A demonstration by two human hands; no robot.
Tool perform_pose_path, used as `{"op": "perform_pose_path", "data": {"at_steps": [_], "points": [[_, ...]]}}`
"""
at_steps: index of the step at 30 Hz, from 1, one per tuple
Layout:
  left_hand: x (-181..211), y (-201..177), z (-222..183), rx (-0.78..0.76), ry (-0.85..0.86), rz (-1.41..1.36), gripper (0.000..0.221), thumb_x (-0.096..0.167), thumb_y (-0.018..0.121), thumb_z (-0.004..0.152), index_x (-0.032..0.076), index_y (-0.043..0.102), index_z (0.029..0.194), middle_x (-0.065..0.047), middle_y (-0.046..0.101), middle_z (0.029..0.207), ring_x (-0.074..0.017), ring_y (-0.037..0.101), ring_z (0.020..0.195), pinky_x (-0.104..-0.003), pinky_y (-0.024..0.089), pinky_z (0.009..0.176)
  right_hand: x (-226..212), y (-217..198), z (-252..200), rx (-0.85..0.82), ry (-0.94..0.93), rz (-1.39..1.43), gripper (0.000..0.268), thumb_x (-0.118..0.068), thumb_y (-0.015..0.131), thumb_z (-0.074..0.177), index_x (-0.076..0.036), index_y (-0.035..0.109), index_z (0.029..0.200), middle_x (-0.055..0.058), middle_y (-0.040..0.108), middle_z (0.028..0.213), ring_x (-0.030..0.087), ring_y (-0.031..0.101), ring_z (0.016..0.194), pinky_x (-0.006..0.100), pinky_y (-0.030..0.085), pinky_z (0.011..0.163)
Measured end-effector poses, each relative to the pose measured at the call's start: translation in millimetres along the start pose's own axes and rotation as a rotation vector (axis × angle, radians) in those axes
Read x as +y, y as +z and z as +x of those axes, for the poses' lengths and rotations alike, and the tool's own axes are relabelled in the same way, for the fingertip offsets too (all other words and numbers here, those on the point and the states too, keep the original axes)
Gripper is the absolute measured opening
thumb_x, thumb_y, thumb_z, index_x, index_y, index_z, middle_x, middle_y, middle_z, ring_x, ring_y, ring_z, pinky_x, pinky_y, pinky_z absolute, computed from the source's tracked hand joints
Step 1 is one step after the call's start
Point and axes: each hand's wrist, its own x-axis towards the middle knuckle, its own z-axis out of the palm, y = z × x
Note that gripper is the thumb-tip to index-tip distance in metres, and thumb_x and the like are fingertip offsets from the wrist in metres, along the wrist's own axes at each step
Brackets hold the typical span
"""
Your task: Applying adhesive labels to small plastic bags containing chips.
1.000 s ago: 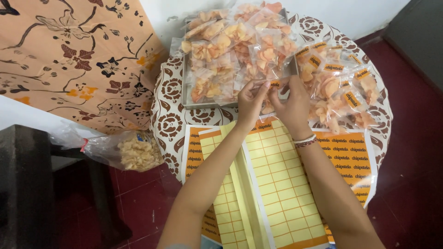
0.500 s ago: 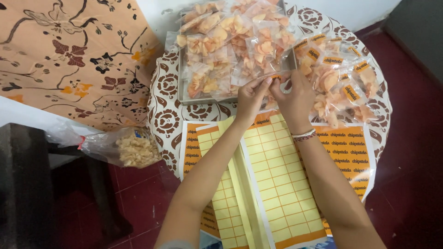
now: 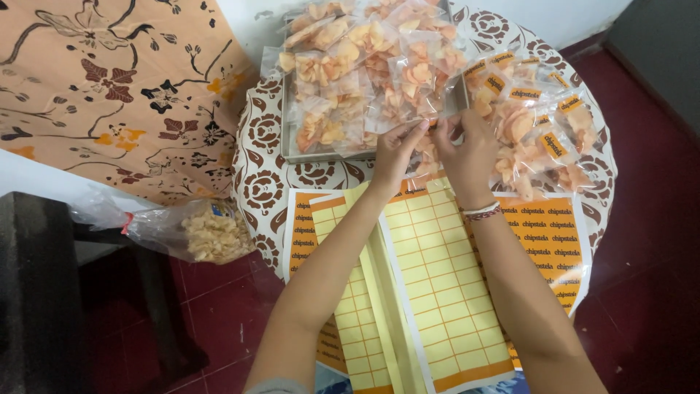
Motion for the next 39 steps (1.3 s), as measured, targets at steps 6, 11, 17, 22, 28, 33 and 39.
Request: {"op": "perform_pose_path", "data": {"at_steps": [6, 11, 17, 22, 28, 33, 39], "points": [[-2, 0, 3, -0.002, 0.009, 0.012, 0.026, 0.026, 0.074, 0.085, 0.004, 0.071, 0.098, 0.004, 0.041, 0.058, -0.004, 0.05, 0.044, -0.019, 0.039, 0.038, -7, -1, 1, -0.011, 0.031, 0.008, 0.027, -0.016, 0.075, 0.086, -0.014, 0.053, 0.071, 0.003, 0.053, 0.059, 0.025, 0.058, 0.058, 0.033, 0.048, 0.057], [-8, -8, 4, -0.077, 0.108, 0.126, 0.037, 0.04, 0.068, 0.09, 0.007, 0.07, 0.105, -0.005, 0.06, 0.084, -0.013, 0.057, 0.083, -0.033, 0.046, 0.079, -4, 0, -3, -0.02, 0.074, 0.018, 0.03, -0.019, 0.077, 0.085, -0.015, 0.05, 0.071, 0.002, 0.054, 0.059, 0.023, 0.055, 0.056, 0.032, 0.045, 0.055], [-6, -9, 5, -0.099, 0.156, 0.189, 0.035, 0.043, 0.064, 0.092, 0.01, 0.071, 0.1, -0.006, 0.064, 0.089, -0.0155, 0.059, 0.095, -0.038, 0.043, 0.092, -10, -2, -2, -0.016, 0.088, 0.022, 0.035, -0.025, 0.081, 0.081, -0.015, 0.049, 0.072, 0.002, 0.055, 0.059, 0.023, 0.056, 0.056, 0.032, 0.045, 0.055], [-15, -13, 11, -0.093, 0.118, 0.149, 0.033, 0.043, 0.066, 0.091, 0.011, 0.071, 0.098, -0.004, 0.064, 0.087, -0.0165, 0.061, 0.092, -0.038, 0.044, 0.091, -13, -4, -1, -0.047, 0.098, 0.049, 0.036, -0.026, 0.081, 0.084, -0.015, 0.049, 0.075, 0.003, 0.056, 0.061, 0.021, 0.054, 0.055, 0.031, 0.044, 0.052], [-50, -22, 25, -0.038, 0.074, 0.007, 0.029, 0.043, 0.066, 0.091, 0.014, 0.07, 0.09, -0.003, 0.061, 0.081, -0.015, 0.058, 0.085, -0.035, 0.043, 0.088, -10, -1, -1, -0.093, 0.057, 0.158, 0.022, -0.015, 0.064, 0.096, -0.011, 0.051, 0.078, 0.007, 0.056, 0.063, 0.027, 0.056, 0.059, 0.032, 0.045, 0.052], [-82, -37, 46, -0.069, 0.083, 0.034, 0.025, 0.042, 0.065, 0.091, 0.018, 0.071, 0.085, 0.002, 0.06, 0.078, -0.0109, 0.057, 0.084, -0.032, 0.044, 0.084, -6, -4, 0, -0.115, 0.045, 0.169, 0.015, -0.008, 0.06, 0.095, -0.007, 0.053, 0.081, 0.012, 0.057, 0.065, 0.031, 0.058, 0.061, 0.035, 0.046, 0.052], [-70, -32, 39, -0.093, 0.088, 0.089, 0.027, 0.044, 0.067, 0.09, 0.018, 0.072, 0.09, 0.0, 0.061, 0.078, -0.0122, 0.059, 0.085, -0.034, 0.045, 0.083, -13, -8, 3, -0.098, 0.073, 0.141, 0.015, -0.007, 0.06, 0.092, -0.007, 0.054, 0.079, 0.01, 0.057, 0.064, 0.029, 0.06, 0.062, 0.035, 0.046, 0.053]]}}
